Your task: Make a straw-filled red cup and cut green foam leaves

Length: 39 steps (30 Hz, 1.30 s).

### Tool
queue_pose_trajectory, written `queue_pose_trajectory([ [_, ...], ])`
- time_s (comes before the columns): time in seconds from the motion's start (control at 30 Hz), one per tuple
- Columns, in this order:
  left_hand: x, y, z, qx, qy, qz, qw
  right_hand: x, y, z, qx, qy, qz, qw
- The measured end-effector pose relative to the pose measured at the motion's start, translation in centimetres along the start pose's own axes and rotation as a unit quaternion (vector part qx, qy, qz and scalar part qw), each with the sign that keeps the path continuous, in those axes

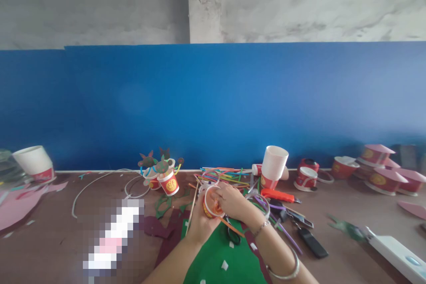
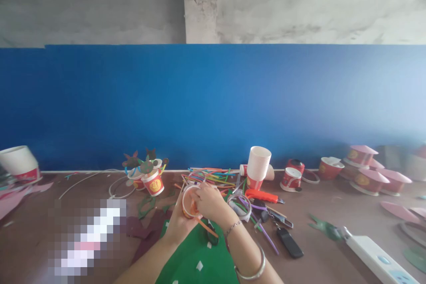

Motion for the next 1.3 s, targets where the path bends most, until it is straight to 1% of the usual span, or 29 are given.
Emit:
queue_pose_trajectory([
  [0.1,0.1,0.1,-0.2,-0.003,0.018,0.005,1.0,0.3,0.0,0.1,-0.061,0.004,0.012,0.998],
  [0.2,0.1,0.1,-0.5,0.001,0.03,0.002,1.0,0.6,-0.1,0.4,-0.094,0.007,0.013,0.995],
  [0.37,-0.1,0.2,-0.9,-0.004,0.009,-0.001,1.0,1.0,-0.3,0.7,-0.085,0.022,-0.023,0.996],
  [0.53,-0.3,0.4,-1.3,-0.025,-0.003,0.018,1.0,1.1,-0.2,1.0,-0.08,0.028,-0.051,0.995],
  [0.67,-0.3,0.5,-1.6,-0.018,-0.001,0.025,1.0,0.8,-0.1,1.0,-0.088,0.025,-0.042,0.995],
  [0.77,-0.2,0.6,-1.8,-0.018,0.002,0.022,1.0,0.7,0.0,0.9,-0.086,0.051,-0.047,0.994],
  [0.93,-0.2,0.6,-1.3,-0.02,0.027,0.037,0.999,0.5,0.1,0.7,-0.086,0.08,-0.056,0.992],
  [1.07,-0.1,0.5,-1.1,-0.034,0.051,0.048,0.997,0.7,0.1,0.6,-0.095,0.087,-0.062,0.99],
  [1.2,-0.2,0.5,-1.2,-0.051,0.06,0.068,0.995,0.8,0.0,0.5,-0.109,0.094,-0.039,0.989],
  [1.3,-0.2,0.5,-1.1,-0.048,0.052,0.068,0.995,0.6,0.0,0.7,-0.092,0.093,-0.015,0.991],
])
Point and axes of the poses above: each hand's wrist, its own y-axis towards the middle knuckle, its own x-axis out of the back of the hand, z = x × y, the point moved 8 cm from there along y, towards the middle knuckle, and after that the axes turned 13 degrees about -x, right-handed, at the moved point
